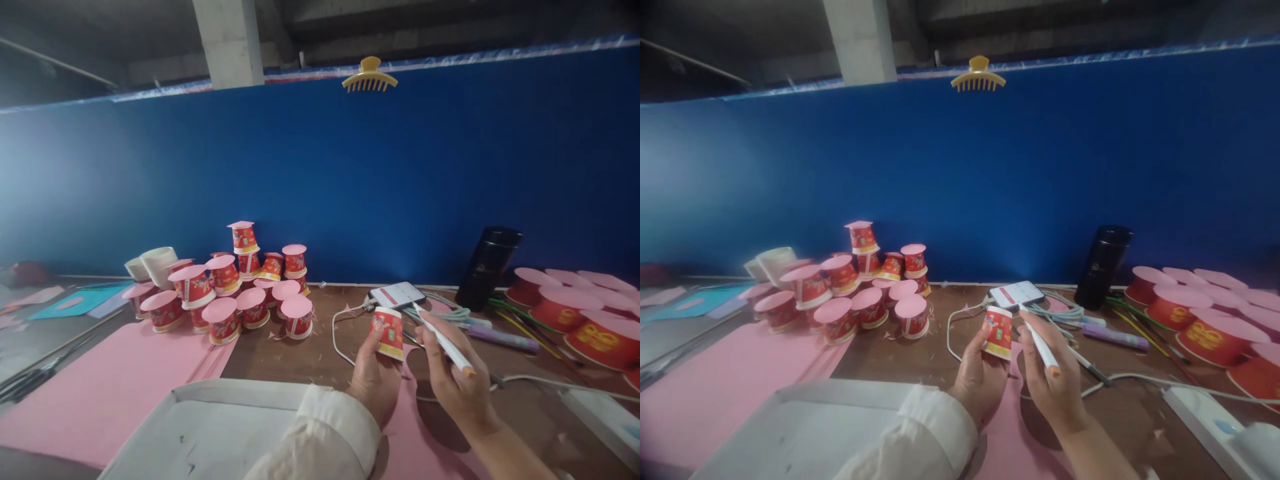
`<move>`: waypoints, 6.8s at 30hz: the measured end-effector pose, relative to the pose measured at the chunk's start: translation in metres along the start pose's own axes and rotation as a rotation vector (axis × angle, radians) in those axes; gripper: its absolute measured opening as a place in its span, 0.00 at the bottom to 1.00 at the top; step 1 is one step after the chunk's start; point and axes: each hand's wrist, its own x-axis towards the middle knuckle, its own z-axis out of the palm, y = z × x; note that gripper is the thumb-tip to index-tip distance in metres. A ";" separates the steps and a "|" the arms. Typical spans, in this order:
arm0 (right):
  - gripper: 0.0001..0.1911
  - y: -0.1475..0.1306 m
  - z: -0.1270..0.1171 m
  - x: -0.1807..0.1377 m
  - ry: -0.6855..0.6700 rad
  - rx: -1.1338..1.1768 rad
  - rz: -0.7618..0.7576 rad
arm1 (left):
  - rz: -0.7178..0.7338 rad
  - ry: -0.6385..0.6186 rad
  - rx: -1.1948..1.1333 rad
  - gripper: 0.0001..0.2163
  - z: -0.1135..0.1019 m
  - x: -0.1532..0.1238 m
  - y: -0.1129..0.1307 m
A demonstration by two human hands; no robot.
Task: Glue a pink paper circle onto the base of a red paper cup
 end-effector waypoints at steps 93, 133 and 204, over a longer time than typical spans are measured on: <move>0.06 -0.009 0.003 0.005 -0.120 -0.381 -0.153 | 0.046 0.055 0.103 0.14 -0.003 0.004 -0.004; 0.12 -0.020 -0.006 0.014 -0.066 -0.400 -0.041 | -0.033 0.133 0.105 0.09 -0.002 0.008 -0.002; 0.08 -0.022 -0.003 0.012 -0.073 -0.467 -0.202 | -0.053 0.225 -0.046 0.05 0.007 0.004 0.008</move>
